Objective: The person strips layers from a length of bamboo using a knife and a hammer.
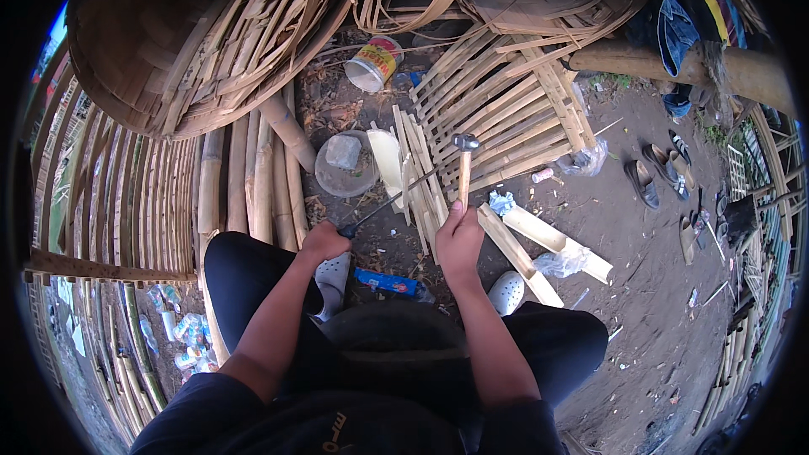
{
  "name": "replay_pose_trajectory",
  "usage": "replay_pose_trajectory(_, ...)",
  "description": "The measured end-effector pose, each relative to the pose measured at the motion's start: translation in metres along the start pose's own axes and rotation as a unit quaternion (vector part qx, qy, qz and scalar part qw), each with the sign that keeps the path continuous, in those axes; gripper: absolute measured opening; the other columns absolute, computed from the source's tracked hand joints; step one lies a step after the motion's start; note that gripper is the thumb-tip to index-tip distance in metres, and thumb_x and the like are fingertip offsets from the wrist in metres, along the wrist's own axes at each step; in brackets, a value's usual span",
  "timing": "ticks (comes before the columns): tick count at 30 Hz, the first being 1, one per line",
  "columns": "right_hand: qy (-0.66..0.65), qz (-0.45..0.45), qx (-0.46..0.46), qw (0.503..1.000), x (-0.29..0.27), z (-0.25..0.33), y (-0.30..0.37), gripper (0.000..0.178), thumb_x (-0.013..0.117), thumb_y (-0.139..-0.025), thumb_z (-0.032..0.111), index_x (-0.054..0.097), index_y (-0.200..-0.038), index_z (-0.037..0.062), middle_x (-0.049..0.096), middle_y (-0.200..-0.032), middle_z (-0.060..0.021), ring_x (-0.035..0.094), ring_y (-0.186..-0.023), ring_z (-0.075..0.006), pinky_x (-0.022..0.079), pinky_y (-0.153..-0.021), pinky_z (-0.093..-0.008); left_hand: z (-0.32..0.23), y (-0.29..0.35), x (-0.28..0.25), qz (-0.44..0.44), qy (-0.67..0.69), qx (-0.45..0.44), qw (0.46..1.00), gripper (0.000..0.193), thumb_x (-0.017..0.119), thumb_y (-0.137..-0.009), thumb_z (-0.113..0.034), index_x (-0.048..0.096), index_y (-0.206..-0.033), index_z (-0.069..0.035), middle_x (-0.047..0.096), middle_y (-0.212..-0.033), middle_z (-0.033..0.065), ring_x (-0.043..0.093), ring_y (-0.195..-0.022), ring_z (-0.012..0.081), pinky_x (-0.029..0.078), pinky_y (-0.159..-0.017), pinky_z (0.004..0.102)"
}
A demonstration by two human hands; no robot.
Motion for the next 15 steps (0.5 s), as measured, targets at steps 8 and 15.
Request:
replay_pose_trajectory(8, 0.187, 0.115, -0.05, 0.974, 0.057, -0.068, 0.019, 0.037, 0.046, -0.099, 0.027, 0.052, -0.082, -0.005, 0.059, -0.063, -0.0254, 0.058, -0.058, -0.0445, 0.042, -0.052, -0.0501, -0.004, -0.017, 0.009, 0.0, 0.01, 0.003, 1.0, 0.043, 0.059, -0.065, -0.02, 0.068, -0.096, 0.008, 0.065, -0.103, 0.0281, 0.063, -0.104, 0.038, 0.05, -0.091, 0.0412)
replay_pose_trajectory(15, 0.036, 0.034, -0.024, 0.998, 0.007, 0.014, -0.024, 0.035, 0.047, -0.098, 0.024, 0.052, -0.08, -0.0053, 0.057, -0.063, -0.0281, 0.059, -0.06, -0.0465, 0.045, -0.053, -0.0526, 0.009, -0.022, 0.003, -0.074, 0.025, 0.033, 0.996, 0.022, 0.057, -0.059, -0.017, 0.065, -0.056, 0.003, 0.062, -0.058, 0.0211, 0.068, -0.062, 0.0301, 0.054, -0.064, 0.0381)
Point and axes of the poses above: each hand's wrist, its own y-axis away from the middle knuckle, its own x-axis out of the palm, z = x × y, the point moved 10 cm from there along -y, towards the middle knuckle
